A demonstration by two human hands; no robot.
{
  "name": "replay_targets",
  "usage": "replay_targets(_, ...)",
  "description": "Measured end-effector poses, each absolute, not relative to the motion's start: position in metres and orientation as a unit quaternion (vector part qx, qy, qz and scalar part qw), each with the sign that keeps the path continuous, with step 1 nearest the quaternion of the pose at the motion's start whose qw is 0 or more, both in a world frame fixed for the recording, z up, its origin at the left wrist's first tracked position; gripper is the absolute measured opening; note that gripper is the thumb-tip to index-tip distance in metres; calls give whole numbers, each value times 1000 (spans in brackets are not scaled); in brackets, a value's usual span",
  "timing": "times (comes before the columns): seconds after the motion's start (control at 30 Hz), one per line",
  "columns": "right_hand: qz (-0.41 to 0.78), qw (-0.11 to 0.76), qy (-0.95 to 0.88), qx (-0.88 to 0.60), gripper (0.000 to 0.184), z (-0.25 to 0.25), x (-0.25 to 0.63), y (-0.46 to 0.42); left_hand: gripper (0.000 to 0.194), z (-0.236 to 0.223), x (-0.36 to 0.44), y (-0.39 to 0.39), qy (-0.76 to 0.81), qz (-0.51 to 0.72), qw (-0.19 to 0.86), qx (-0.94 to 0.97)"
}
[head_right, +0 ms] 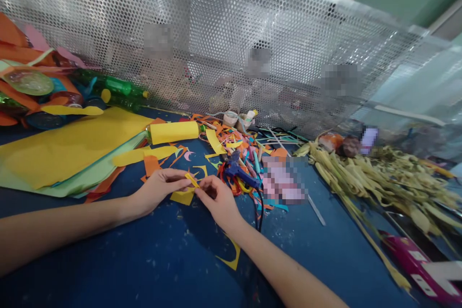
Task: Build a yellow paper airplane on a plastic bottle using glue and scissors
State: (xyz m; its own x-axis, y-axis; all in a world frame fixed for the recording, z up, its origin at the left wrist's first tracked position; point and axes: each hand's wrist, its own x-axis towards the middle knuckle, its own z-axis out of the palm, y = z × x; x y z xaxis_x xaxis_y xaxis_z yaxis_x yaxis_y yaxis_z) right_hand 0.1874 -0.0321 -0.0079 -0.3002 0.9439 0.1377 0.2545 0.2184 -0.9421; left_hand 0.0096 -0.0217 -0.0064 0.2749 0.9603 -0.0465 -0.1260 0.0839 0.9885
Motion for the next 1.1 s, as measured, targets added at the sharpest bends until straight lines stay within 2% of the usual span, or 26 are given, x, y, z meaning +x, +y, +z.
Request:
replay_targets(0.53,443,425,-650,-447,15,-4,189,-29,25,-10,9,-23,414,440,586,540)
replay_targets(0.8,470,435,-632,-436,16,-4,190,-29,20,-9,9,-23,423,437,542,580)
replay_targets(1.1,439,420,-657,-446,18,-3,190,-29,20,-8,8,-24,430,429,493,623)
